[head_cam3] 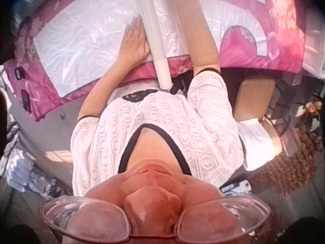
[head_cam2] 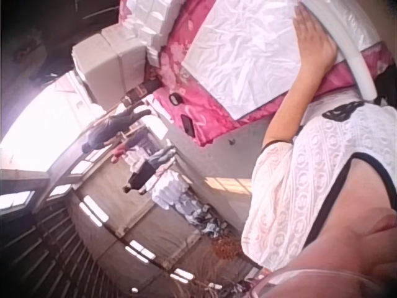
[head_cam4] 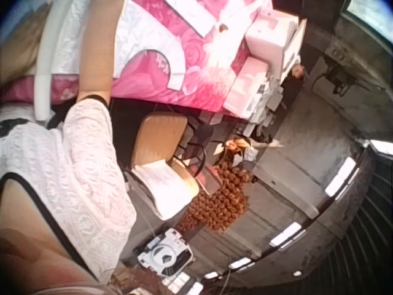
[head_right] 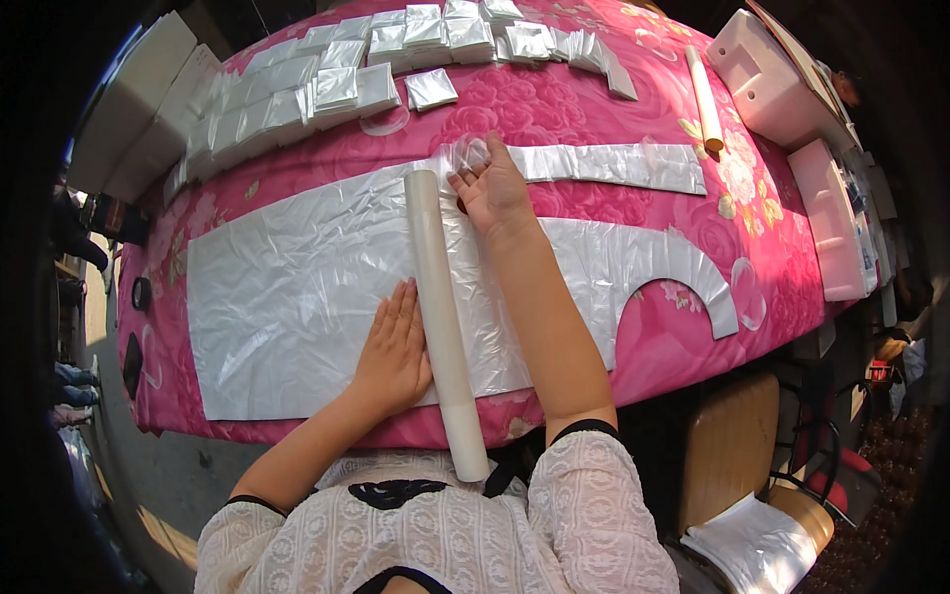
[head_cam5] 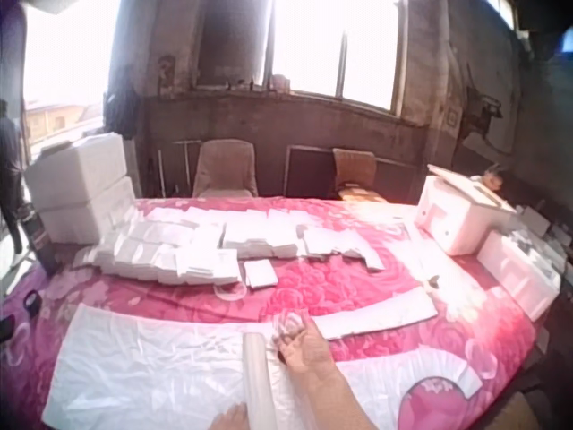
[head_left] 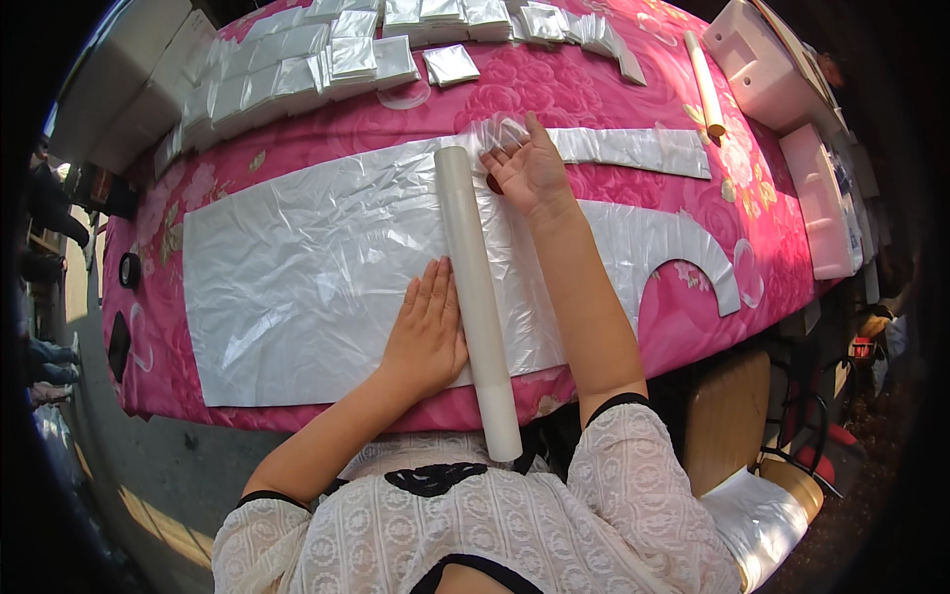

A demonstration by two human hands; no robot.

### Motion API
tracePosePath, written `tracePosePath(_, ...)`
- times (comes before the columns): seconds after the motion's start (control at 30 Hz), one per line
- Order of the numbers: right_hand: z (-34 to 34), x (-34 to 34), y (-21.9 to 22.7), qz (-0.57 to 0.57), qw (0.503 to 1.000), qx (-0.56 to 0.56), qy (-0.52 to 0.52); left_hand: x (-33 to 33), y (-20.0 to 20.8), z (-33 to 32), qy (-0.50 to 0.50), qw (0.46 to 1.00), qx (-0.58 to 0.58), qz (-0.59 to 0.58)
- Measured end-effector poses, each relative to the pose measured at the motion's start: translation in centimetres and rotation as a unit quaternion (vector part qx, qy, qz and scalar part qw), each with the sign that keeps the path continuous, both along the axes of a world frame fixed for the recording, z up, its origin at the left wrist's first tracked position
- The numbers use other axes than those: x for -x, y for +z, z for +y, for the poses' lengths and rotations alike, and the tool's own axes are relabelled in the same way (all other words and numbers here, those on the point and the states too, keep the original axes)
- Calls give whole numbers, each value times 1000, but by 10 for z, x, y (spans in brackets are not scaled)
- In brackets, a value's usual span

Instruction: The person unrolls a roll of clear plastic wrap on a pink tablecloth, cuts off a sheet, and wraps a small white rectangular item. They repeat this process multiple times, placing each wrapped item on the table.

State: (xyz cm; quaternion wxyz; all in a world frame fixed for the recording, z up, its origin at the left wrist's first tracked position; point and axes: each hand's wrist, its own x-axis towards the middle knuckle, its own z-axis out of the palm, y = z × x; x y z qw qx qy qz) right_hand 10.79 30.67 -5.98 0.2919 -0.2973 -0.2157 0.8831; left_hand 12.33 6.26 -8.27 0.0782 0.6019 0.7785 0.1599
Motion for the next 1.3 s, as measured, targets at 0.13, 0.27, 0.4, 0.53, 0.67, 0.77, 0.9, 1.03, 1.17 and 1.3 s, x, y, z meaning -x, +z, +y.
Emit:
tracePosePath(0.13, 55, -50, 44, 230, 964, -120, -54, -1, 3, -1, 1, 1000, -12, -13)
tracePosePath(0.27, -16, -30, 104, 152, 935, -322, -6, -1, 1, -3, 10, 1000, -25, -12)
tracePosePath(0.4, -159, 40, 77, 9, 824, -540, 171, -1, -6, -5, 2, 999, -47, 17)
tracePosePath(0.53, -262, 108, -4, -94, 723, -627, 277, 2, -25, -1, -1, 992, -98, 79)
tracePosePath(0.67, -293, 104, 4, -80, 646, -641, 406, -2, -34, 7, -1, 994, -88, 70)
tracePosePath(0.77, -272, 53, 47, 61, 607, -635, 473, 0, -39, 4, 14, 992, -113, 57)
tracePosePath(0.9, -171, -56, 51, 67, 544, -800, 243, 0, -2, -6, 2, 989, -135, -58)
tracePosePath(1.03, -85, -159, 19, -162, 446, -841, 259, -4, -13, 0, 6, 993, -110, -43)
tracePosePath(1.17, -78, -156, 7, -170, 328, -859, 354, 2, -7, -13, 16, 980, -163, -112)
tracePosePath(1.3, -109, -106, 13, -97, 299, -873, 373, 41, 36, -75, 76, 947, -254, -182)
